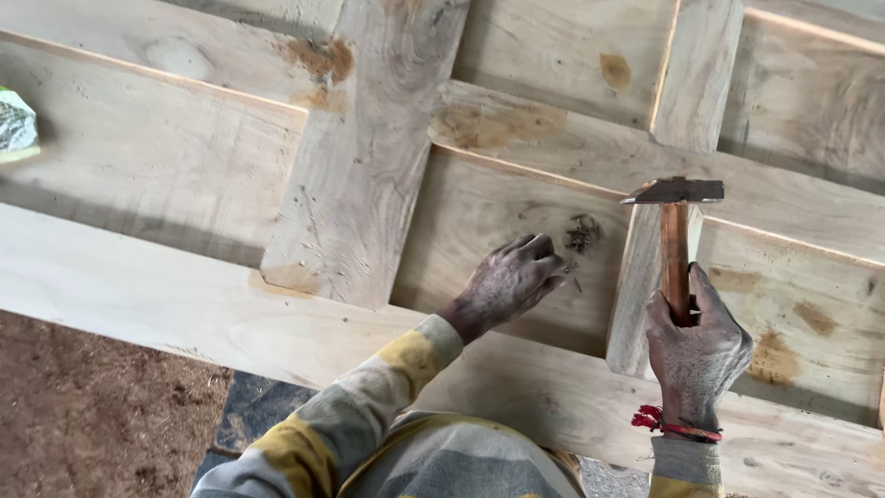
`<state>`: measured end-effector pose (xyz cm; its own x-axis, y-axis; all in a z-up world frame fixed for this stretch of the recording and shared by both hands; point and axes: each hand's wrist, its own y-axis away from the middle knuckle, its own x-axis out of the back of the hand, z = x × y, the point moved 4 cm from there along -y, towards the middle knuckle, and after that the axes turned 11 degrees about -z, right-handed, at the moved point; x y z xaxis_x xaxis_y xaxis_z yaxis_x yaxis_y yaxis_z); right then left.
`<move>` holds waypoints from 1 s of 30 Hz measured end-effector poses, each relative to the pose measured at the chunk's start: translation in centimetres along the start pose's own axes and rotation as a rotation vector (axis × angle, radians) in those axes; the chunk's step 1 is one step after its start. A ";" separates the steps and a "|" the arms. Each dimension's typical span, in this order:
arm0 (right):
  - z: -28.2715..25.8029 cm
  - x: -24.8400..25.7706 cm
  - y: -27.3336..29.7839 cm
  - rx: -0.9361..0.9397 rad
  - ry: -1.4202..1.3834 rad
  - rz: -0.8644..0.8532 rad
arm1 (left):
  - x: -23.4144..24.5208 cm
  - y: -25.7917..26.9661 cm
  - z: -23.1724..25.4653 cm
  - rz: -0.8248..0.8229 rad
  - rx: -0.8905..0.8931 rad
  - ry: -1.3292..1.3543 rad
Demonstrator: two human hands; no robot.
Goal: The person hammers nails into a wooden frame with a hammer, picking up the nails and positioning them before driving them into the wood.
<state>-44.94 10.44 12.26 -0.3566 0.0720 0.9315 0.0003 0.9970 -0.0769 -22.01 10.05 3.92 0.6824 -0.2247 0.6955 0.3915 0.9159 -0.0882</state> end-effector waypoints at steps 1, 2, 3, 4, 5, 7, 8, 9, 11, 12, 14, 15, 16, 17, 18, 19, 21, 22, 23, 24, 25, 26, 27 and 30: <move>0.7 0.0 0.1 -0.002 -0.004 -0.008 | -0.4 -0.3 0.5 -0.005 0.007 -0.001; 1.4 0.1 0.3 -0.004 -0.017 -0.011 | -0.7 -0.7 0.9 -0.012 0.025 -0.007; 2.1 0.1 0.3 -0.004 -0.030 -0.013 | -1.1 -1.2 1.1 -0.018 0.042 -0.015; 2.7 0.1 0.4 -0.005 -0.035 -0.019 | -1.4 -1.5 1.4 -0.021 0.049 -0.017; 3.3 0.0 0.4 -0.029 -0.047 -0.036 | -1.7 -1.8 1.5 -0.012 0.074 -0.012; 4.5 -0.3 0.7 -0.050 -0.063 -0.066 | -2.5 -2.3 1.7 -0.004 0.111 -0.007; 5.0 -0.3 0.9 -0.025 -0.065 -0.055 | -2.7 -2.4 1.8 -0.003 0.109 -0.025; 5.3 -0.3 1.0 0.001 -0.069 -0.046 | -2.8 -2.6 2.0 -0.001 0.110 -0.044; 6.2 -0.4 0.7 0.022 -0.100 -0.078 | -2.9 -3.1 1.7 -0.064 0.206 -0.012; 6.5 -0.5 0.6 0.038 -0.126 -0.095 | -3.0 -3.3 1.3 -0.125 0.285 0.022; 7.0 -0.6 0.2 0.036 -0.128 -0.123 | -3.0 -3.3 0.5 -0.129 0.355 0.098; 7.2 -0.7 0.2 0.027 -0.127 -0.140 | -3.1 -3.0 -0.2 -0.136 0.411 0.175; 7.3 -0.8 0.1 0.031 -0.129 -0.151 | -3.0 -2.7 -0.8 -0.134 0.423 0.177; 7.4 -0.8 -0.2 0.048 -0.157 -0.159 | -2.6 -2.5 -1.2 -0.048 0.365 0.280; 7.4 -0.8 -0.3 0.065 -0.186 -0.167 | -2.2 -2.1 -1.4 0.039 0.306 0.382; 7.5 -0.7 -0.4 0.075 -0.186 -0.173 | -1.9 -1.5 -1.4 0.048 0.313 0.382; 7.8 -0.8 -0.4 -0.005 -0.137 -0.220 | -0.3 0.0 -1.0 0.123 0.339 0.359; 7.8 -0.9 -0.6 0.007 -0.140 -0.224 | 0.4 0.4 -0.6 0.134 0.345 0.355; 7.8 -0.8 -0.6 0.029 -0.157 -0.223 | 0.8 1.0 -0.3 0.127 0.387 0.402; 7.8 -0.8 -0.6 0.050 -0.174 -0.223 | 1.1 1.7 -0.2 0.120 0.429 0.450; 7.8 -0.7 -0.5 0.061 -0.178 -0.231 | 1.6 2.3 -0.1 0.130 0.439 0.446; 7.6 -0.5 -0.5 0.090 -0.202 -0.209 | 2.0 3.0 -0.4 0.158 0.473 0.422; 7.2 -0.4 -0.4 0.119 -0.227 -0.187 | 2.2 3.9 -0.7 0.186 0.506 0.396; 6.2 0.3 -0.2 0.050 -0.230 -0.262 | 3.7 7.7 -1.8 0.346 0.397 0.399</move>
<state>-50.79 10.09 10.33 -0.5395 -0.1996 0.8180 -0.1627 0.9779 0.1313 -15.37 15.64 4.49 0.9342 0.0681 0.3502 -0.0963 0.9933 0.0635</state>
